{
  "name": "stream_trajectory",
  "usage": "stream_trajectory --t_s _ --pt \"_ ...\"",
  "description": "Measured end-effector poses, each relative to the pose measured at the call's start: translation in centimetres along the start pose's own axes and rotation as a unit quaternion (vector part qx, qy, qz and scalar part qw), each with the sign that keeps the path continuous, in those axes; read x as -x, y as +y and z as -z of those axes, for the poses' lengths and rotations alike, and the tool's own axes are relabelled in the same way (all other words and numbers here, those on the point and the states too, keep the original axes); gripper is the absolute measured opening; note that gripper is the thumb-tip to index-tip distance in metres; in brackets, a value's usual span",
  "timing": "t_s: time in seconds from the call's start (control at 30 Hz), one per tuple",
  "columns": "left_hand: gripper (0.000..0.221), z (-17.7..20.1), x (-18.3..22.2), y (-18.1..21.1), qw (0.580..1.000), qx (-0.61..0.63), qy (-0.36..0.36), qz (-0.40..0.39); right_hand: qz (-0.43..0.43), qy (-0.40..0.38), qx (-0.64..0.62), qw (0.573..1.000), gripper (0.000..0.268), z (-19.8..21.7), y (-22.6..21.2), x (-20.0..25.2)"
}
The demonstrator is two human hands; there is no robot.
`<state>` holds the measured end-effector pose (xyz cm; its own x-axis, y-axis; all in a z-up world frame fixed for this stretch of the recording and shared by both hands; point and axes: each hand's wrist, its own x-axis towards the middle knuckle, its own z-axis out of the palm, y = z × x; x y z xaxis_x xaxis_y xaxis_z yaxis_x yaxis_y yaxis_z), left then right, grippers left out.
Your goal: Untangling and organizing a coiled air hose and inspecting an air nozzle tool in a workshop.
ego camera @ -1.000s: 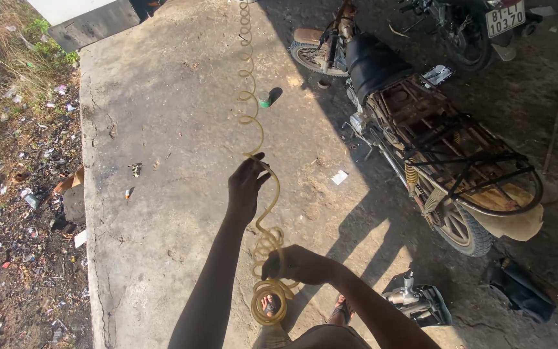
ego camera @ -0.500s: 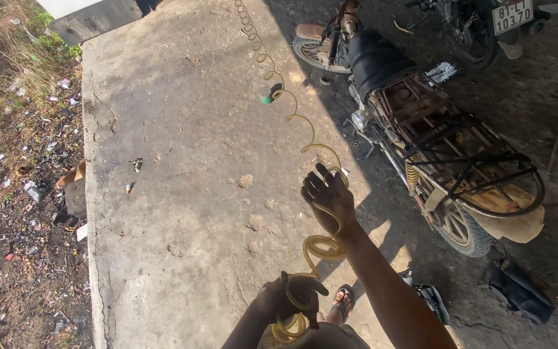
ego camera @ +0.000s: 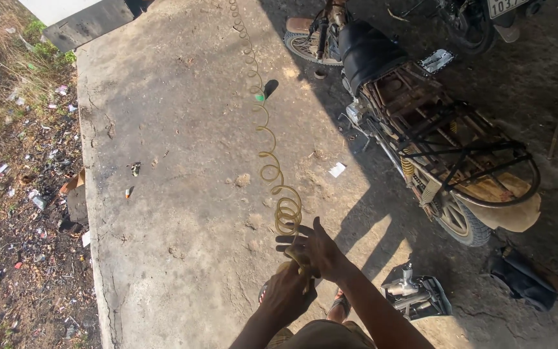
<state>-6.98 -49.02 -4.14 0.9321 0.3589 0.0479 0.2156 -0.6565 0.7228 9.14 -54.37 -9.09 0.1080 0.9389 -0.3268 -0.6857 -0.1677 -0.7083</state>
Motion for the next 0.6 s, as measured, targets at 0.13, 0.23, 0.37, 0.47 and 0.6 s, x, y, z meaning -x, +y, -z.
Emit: stream_trajectory --t_s 0.13,0.23,0.37,0.47,0.6 --pt "0.028 -1.2 0.9 0.7 0.978 -0.067 -0.184 -0.072 -0.032 0.165 -0.029 0.985 0.04 0.1 -2.1 0.3" --pt "0.035 3.3 0.1 1.5 0.973 0.109 -0.202 -0.019 -0.083 0.159 -0.068 0.981 0.041 -1.4 -3.6 2.9" --pt "0.017 2.7 -1.5 -6.0 0.96 0.255 0.055 0.103 -0.056 0.031 0.313 0.947 0.035 -1.1 -2.9 6.2" --pt "0.061 2.5 -4.9 -7.1 0.84 0.393 0.122 0.355 -0.257 -0.027 -0.038 0.965 0.04 -0.3 -0.7 6.3" --pt "0.066 0.1 -7.9 -5.8 0.958 0.227 -0.088 0.152 -0.204 -0.202 -0.068 0.955 0.024 0.0 0.4 7.0"
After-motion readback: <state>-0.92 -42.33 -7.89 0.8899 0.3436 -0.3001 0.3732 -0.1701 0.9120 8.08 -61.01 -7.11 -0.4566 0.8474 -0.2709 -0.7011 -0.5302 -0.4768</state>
